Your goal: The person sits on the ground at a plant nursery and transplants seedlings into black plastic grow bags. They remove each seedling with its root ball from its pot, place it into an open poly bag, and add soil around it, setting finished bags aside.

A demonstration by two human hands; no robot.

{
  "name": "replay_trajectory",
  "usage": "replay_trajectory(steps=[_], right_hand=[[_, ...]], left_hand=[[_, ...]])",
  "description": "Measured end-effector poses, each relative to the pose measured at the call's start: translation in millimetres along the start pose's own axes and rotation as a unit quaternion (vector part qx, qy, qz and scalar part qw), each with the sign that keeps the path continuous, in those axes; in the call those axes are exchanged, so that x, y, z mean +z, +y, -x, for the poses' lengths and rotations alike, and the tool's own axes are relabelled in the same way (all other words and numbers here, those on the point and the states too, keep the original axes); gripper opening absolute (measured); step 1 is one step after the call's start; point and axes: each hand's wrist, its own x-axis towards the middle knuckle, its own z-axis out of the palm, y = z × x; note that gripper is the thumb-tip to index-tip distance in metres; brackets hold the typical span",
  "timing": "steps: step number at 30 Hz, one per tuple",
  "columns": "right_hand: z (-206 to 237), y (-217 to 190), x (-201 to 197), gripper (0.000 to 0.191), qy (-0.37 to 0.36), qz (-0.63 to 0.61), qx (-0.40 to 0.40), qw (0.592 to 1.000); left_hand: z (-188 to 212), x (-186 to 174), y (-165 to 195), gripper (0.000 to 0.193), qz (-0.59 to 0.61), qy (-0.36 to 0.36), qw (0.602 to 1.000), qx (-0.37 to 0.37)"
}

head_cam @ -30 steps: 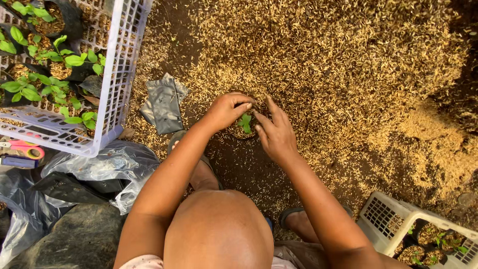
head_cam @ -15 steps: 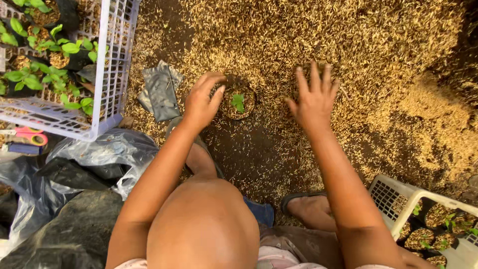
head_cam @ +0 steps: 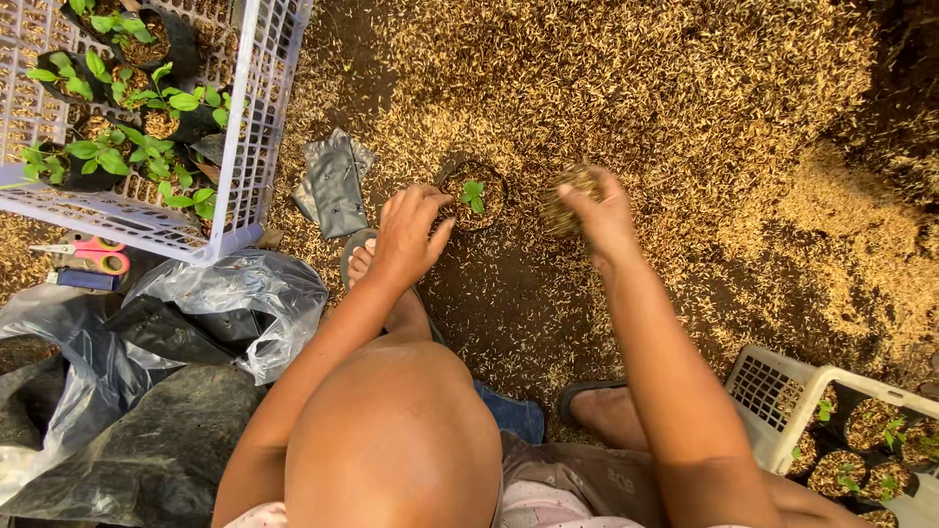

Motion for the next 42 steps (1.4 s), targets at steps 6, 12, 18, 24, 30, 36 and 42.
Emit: replay_trajectory(steps=[6, 12, 18, 24, 30, 36, 42], right_hand=[[32, 15, 65, 0.058, -0.087, -0.134, 0.043, 0.986], [45, 11, 62, 0.056, -0.032, 0.188, -0.163, 0.968], [40, 11, 77, 0.055, 0.007, 0.326, -0.254, 0.911], [5, 1, 72, 0.028, -0.032, 0.373, -0.281, 0.884], [-8, -20, 94, 0.024, -0.146, 0.415, -0.446, 0.78], [5, -25, 81, 0.023, -0.045, 0.41, -0.338, 0.846], [-10, 5, 67, 0.028, -0.042, 0.436, -0.207, 0.875]], left_hand=[[10, 15, -1, 0.049, 0.034, -0.03, 0.999, -0.029], [8, 21, -2, 0.06, 0.008, -0.012, 1.0, -0.015], [-7, 21, -1, 0.06, -0.027, 0.031, 0.999, -0.003], [-13, 17, -2, 0.048, -0.008, -0.034, 0.999, 0.009], [-10, 22, -11, 0.038, -0.011, 0.019, 1.0, 0.012], [-17, 20, -25, 0.043, 0.025, 0.022, 0.989, -0.145], [-14, 27, -23, 0.048, 0.063, -0.036, 0.977, -0.202]])
